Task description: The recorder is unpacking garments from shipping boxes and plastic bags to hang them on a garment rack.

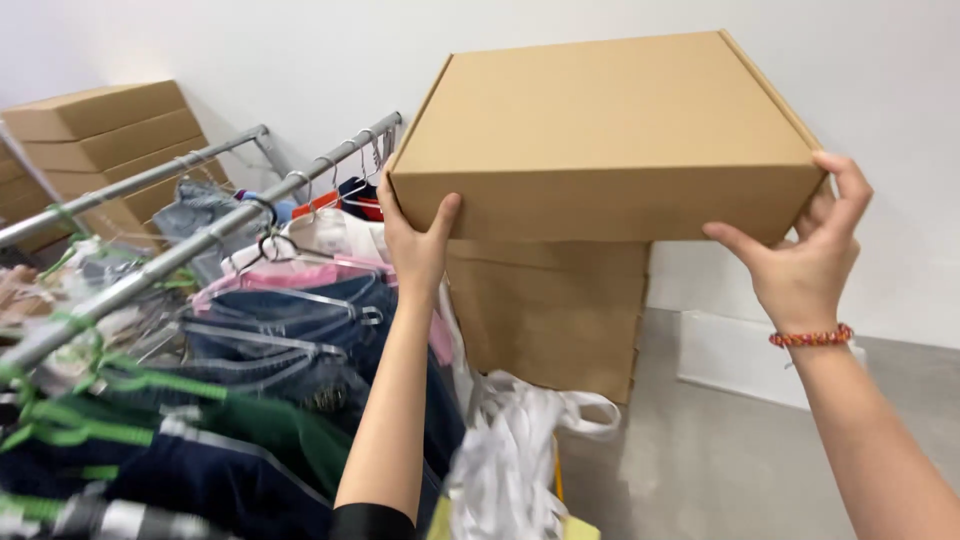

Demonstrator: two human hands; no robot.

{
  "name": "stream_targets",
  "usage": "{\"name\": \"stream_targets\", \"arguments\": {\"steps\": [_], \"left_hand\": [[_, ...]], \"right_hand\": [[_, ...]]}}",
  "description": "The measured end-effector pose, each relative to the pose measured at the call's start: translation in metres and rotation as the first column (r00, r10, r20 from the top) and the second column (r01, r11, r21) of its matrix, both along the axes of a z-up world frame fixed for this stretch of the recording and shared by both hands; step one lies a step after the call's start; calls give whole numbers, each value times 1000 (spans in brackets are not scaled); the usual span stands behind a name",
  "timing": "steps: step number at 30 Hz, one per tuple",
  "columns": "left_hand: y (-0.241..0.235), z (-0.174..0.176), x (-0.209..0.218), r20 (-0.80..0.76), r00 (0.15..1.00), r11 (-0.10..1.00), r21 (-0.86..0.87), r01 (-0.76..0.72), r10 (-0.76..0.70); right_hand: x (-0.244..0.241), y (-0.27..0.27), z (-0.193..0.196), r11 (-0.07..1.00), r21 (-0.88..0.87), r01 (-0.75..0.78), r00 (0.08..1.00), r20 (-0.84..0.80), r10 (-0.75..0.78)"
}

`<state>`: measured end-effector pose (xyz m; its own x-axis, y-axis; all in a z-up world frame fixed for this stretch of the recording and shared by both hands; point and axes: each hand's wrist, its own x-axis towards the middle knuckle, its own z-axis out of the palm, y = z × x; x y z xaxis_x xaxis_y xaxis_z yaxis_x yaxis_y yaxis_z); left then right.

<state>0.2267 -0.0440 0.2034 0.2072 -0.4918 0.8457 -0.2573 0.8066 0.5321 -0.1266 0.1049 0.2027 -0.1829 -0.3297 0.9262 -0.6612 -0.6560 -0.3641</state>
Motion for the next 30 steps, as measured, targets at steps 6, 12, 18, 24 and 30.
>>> {"name": "stream_targets", "arguments": {"steps": [6, 12, 18, 24, 30], "left_hand": [[-138, 2, 27, 73, 997, 991, 130, 19, -29], [-215, -24, 25, 151, 985, 992, 110, 68, -85], [-274, -69, -5, 337, 748, 820, -240, -519, 572], [-232, -103, -69, 521, 619, 808, -359, -466, 588], [-227, -101, -68, 504, 650, 822, -380, -425, 569]], "right_hand": [[27, -115, 17, 989, -57, 138, 974, -175, -146], [31, -177, -4, 978, -6, 210, 955, -215, -206], [16, -236, -52, 901, -95, 424, 867, -247, -434], [22, -236, -65, 969, -106, 225, 939, -243, -244], [-10, -239, -104, 971, -69, 230, 948, -210, -240]]}}
